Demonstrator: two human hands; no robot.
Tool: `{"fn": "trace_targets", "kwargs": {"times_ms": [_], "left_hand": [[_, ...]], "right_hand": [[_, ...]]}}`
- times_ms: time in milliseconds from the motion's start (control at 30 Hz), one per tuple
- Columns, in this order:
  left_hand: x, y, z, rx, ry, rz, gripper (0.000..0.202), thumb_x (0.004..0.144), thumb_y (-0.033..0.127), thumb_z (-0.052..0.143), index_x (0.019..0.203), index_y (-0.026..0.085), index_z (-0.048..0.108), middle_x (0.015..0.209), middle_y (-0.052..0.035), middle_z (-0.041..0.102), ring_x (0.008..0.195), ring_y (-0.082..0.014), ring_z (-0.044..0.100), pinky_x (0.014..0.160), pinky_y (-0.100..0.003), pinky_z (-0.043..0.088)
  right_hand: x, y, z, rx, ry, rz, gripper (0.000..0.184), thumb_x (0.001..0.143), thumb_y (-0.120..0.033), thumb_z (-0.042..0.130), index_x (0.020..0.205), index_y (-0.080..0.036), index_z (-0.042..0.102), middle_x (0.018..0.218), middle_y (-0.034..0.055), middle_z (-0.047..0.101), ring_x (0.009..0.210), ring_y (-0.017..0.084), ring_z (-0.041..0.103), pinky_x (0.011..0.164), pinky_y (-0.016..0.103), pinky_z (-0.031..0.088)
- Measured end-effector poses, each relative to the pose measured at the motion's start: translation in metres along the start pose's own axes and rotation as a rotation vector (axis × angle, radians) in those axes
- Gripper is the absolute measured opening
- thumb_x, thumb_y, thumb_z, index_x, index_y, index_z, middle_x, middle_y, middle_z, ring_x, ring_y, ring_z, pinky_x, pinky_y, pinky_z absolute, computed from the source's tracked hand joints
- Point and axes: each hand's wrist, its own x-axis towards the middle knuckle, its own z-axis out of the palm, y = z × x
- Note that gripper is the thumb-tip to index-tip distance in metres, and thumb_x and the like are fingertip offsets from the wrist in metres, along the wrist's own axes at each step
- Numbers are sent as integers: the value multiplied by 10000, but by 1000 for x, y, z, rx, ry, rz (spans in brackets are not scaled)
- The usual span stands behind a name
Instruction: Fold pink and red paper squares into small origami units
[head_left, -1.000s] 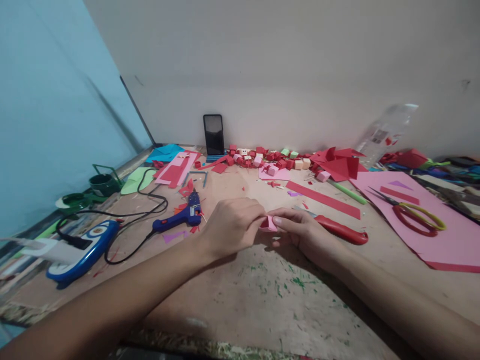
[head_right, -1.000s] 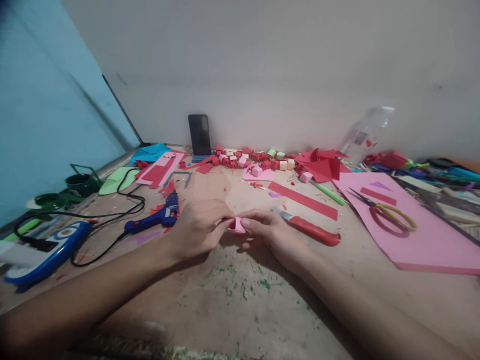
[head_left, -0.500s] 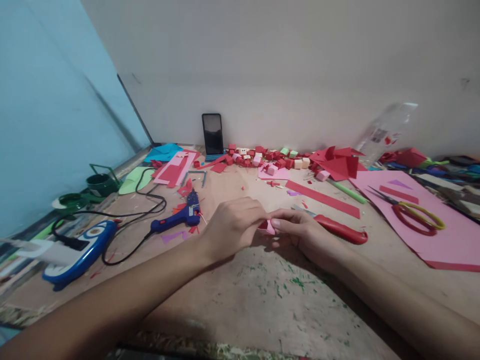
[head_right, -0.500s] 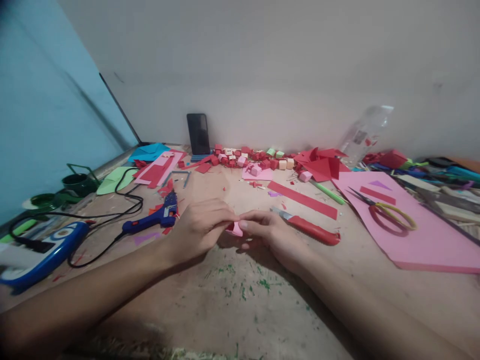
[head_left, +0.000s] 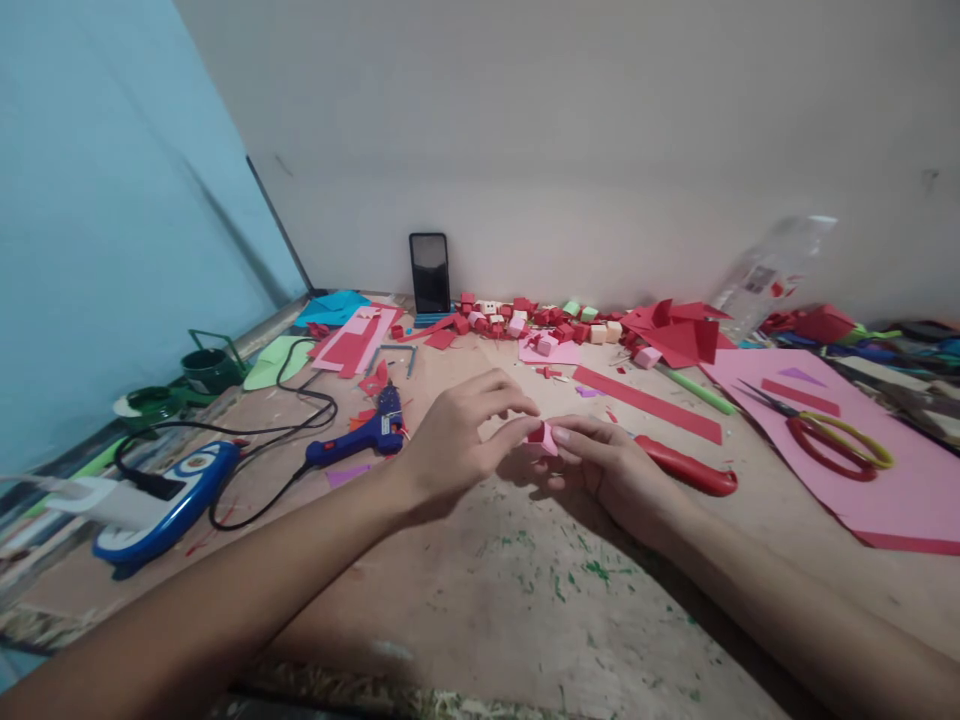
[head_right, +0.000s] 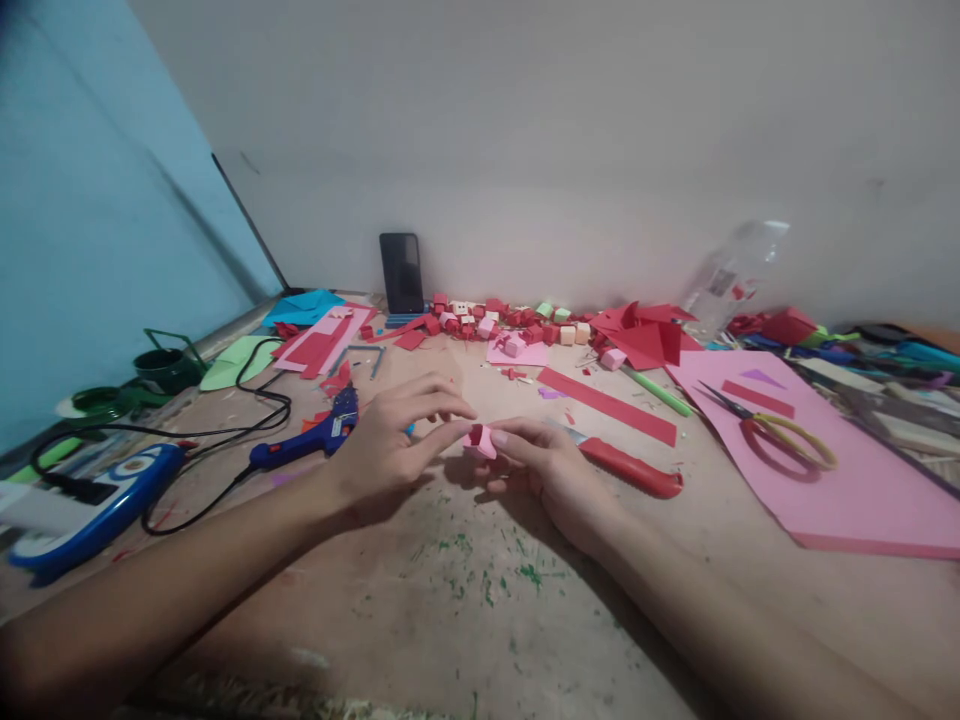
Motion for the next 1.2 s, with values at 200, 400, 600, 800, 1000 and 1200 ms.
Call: {"fn": "trace_targets", "kwargs": {"times_ms": [200, 400, 600, 800, 1000, 1200], "left_hand": [[-2, 2, 2, -118, -107, -14, 60, 908, 171, 732, 930, 133, 773, 942, -57, 714, 705, -119, 572, 604, -227, 443], [-4, 3, 2, -17, -103, -68, 148, 961, 222, 684, 940, 176, 822, 925, -49, 646, 819, -152, 607, 730, -266, 486], [-4, 2, 1, -27, -169, -79, 109, 922, 182, 727, 953, 183, 832, 927, -28, 553, 836, -151, 576, 741, -262, 479], [-5, 4, 2, -37, -206, -72, 179, 974, 161, 641, 964, 178, 819, 921, -33, 558, 872, -163, 582, 777, -268, 486], [-7, -7, 4, 55, -188, 28, 171, 981, 228, 641, 1004, 175, 802, 945, -49, 599, 840, -163, 599, 750, -272, 486], [-9, -20, 3, 63, -201, 116, 195, 985, 283, 648, 1036, 165, 795, 879, -48, 641, 765, -151, 606, 667, -242, 455]], "right_hand": [[0, 1, 0, 25, 21, -27, 290, 764, -337, 914, 965, -161, 803, 790, 67, 781, 681, 193, 754, 618, 305, 650], [-2, 0, 1, 16, 22, -34, 247, 783, -311, 899, 966, -187, 790, 818, 53, 786, 659, 179, 746, 629, 321, 660], [-1, 0, -2, 7, 27, -10, 318, 743, -324, 927, 988, -183, 782, 829, 64, 795, 658, 195, 754, 683, 393, 677], [-2, 1, -1, 10, 26, -7, 309, 738, -306, 930, 984, -180, 791, 858, 71, 806, 691, 194, 758, 656, 335, 660], [-3, 0, 1, 26, 18, -40, 293, 740, -323, 924, 974, -194, 804, 849, 56, 803, 679, 184, 748, 631, 310, 643], [-4, 0, -1, 36, -5, -32, 226, 811, -336, 875, 948, -171, 806, 809, 70, 795, 652, 177, 741, 635, 306, 639]]}}
